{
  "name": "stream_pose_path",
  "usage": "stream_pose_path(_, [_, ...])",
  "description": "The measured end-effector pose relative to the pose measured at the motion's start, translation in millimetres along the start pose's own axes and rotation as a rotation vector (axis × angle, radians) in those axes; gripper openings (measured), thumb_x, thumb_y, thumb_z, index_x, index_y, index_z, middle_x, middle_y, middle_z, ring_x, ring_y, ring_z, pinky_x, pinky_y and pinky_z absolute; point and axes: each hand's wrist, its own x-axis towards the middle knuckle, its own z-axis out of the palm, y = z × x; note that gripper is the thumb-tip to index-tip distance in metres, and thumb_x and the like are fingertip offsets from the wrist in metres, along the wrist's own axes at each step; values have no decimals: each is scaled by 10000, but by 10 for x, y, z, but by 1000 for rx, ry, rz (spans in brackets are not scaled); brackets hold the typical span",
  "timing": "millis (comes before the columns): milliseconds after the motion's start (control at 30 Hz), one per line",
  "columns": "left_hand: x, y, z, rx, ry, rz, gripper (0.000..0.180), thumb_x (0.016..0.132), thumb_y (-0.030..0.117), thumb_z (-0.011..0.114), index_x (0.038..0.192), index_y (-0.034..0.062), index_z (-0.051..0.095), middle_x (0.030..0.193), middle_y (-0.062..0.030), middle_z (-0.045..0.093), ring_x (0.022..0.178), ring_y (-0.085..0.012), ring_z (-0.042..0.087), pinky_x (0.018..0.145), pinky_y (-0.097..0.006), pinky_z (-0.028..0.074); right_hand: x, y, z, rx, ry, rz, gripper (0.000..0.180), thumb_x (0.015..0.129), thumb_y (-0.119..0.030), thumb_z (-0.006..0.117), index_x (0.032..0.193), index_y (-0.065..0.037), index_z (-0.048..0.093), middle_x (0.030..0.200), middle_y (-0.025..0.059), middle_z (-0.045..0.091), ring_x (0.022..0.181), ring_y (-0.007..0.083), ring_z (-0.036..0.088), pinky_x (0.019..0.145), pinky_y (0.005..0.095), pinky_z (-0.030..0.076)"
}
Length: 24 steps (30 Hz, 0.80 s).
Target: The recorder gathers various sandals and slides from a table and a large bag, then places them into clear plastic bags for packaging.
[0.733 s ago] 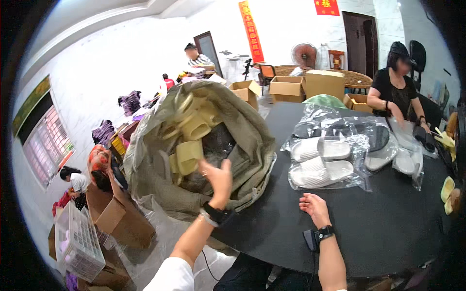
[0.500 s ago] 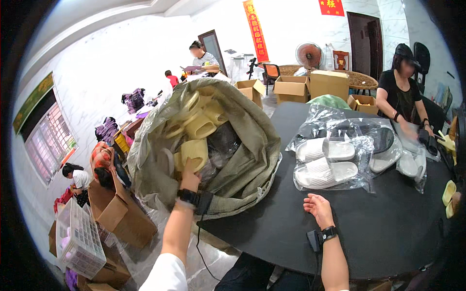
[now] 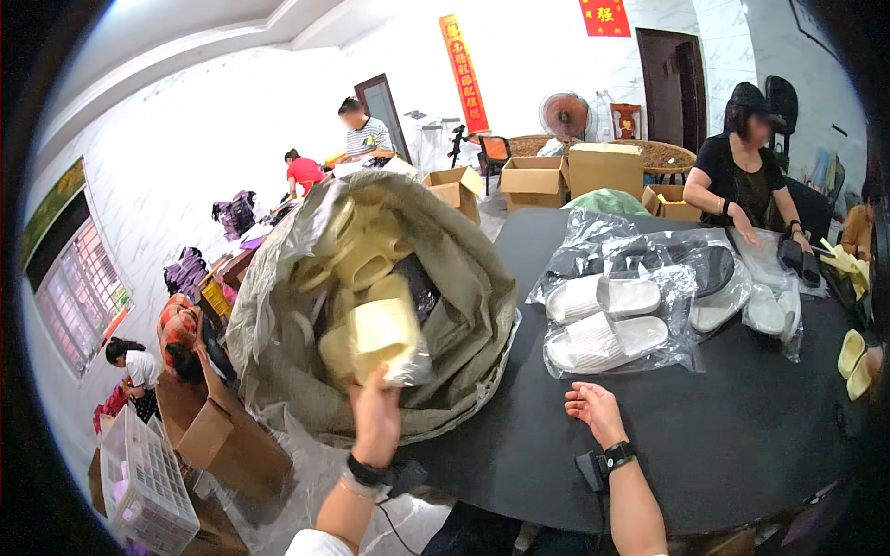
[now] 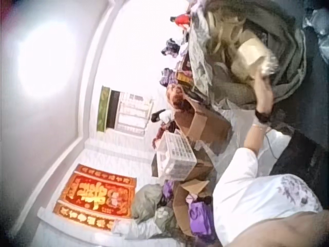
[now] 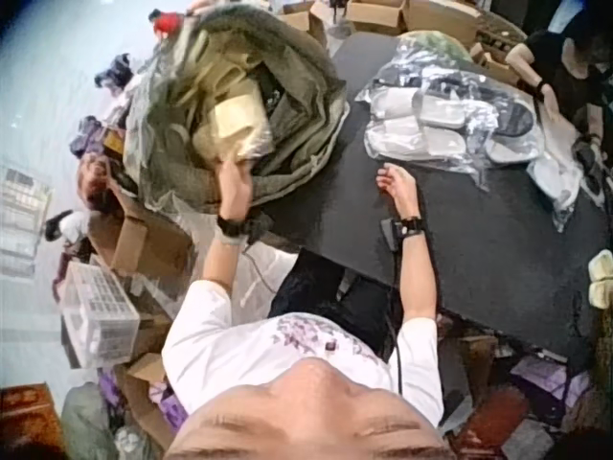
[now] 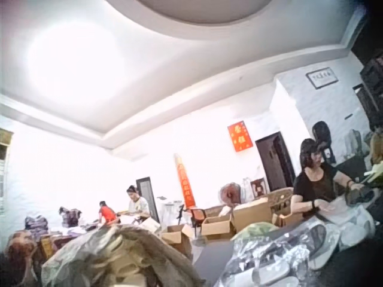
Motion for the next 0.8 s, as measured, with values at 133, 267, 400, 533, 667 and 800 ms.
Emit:
stream_pose_path(133, [-683,-199,547,57,-109,33,542,796,10,579,1224,53,250,1126,-116,473,954,-209,546,720,-321,502,-12,-33,-12,22,2,-7,239,918,-135,435,1064,40,507,892,134,597,729,189,606,657,294,518])
stream_pose_path(267, [-973,-513,996,54,-268,-27,579,802,-3,552,1241,51,178,1140,-146,427,1001,-228,516,755,-319,505,-46,-79,-30,2,47,-17,256,910,-144,454,1076,41,515,896,124,603,742,188,611,675,286,519])
stream_pose_path(400, [-844,-1161,1509,152,-497,30,610,783,8,603,1222,28,180,1144,-122,372,980,-200,485,786,-286,474,11,-23,-26,67,-43,-5,256,909,-130,437,1087,38,512,904,112,597,746,191,607,671,283,509])
stream_pose_path(533, [-686,-1747,2130,266,-672,-146,717,738,117,672,1253,-42,199,1152,-221,418,1028,-290,510,826,-356,460,62,33,-29,61,-8,33,248,912,-138,403,1057,27,518,857,91,591,697,156,583,621,255,484])
stream_pose_path(667, [-260,-2763,2162,834,-947,15,751,731,300,689,1259,-84,319,1164,-294,479,1046,-370,530,892,-404,421,146,248,-152,59,19,-61,248,839,-185,507,1010,-44,618,967,24,603,837,155,553,678,299,436])
stream_pose_path(800, [-366,-2382,2034,913,-1009,30,665,771,345,656,1225,-73,407,1132,-255,540,1033,-312,557,843,-358,450,71,52,-108,50,-27,82,282,875,-190,504,1063,19,522,888,107,609,774,169,601,689,280,496])
